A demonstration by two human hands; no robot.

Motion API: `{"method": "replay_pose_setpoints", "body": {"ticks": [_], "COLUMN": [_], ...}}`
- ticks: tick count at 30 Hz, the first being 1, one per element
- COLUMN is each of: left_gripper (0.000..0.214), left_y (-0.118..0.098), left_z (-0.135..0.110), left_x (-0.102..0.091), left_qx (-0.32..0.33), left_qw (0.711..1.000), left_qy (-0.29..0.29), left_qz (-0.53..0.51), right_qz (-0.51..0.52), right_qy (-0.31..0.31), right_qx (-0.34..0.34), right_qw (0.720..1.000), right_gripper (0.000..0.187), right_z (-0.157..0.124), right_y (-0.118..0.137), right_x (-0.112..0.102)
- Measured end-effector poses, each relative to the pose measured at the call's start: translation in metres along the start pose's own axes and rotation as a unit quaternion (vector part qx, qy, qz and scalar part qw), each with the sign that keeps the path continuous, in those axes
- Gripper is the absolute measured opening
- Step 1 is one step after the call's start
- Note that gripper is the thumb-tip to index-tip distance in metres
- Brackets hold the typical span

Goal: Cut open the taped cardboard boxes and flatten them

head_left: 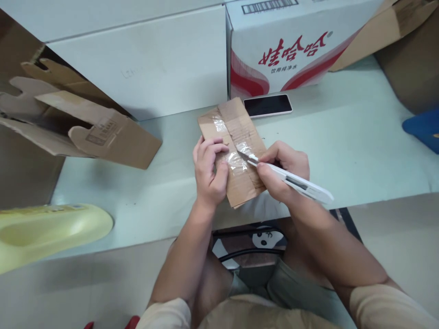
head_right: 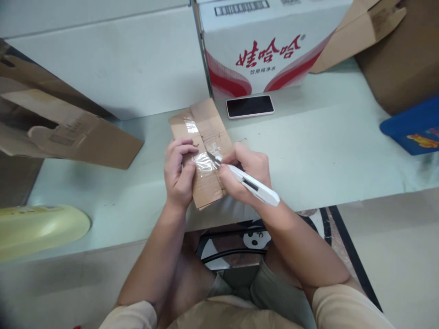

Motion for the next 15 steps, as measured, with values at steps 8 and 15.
{"method": "replay_pose_setpoints", "body": {"ticks": [8,15], "left_gripper": [0.019,0.018], "left_y": [0.001,0.002], "left_z": [0.000,0.000], "left_x": [0.000,0.001], "left_qx": [-0.003,-0.014], "left_qw": [1.000,1.000], "left_qy": [0.000,0.011], "left_qz": [0.003,0.010], "right_qz": [0.069,0.238], "right_qy": [0.007,0.051], "right_qx": [0.009,0.058], "right_qw": [0.998,0.968], "right_gripper": [0.014,0.010], "right_z": [0.001,0.006], "right_y": [-0.011,-0.033], "right_x": [-0.004,-0.004]}}
Point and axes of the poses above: each hand's wrist, its own z-axis towards the middle knuckle, its own x-axis out of the palm, y = z × x, the point moved 8 cm from there along z, towards the middle knuckle, and after that the axes turned 15 degrees about x, right-handed, at the moved point
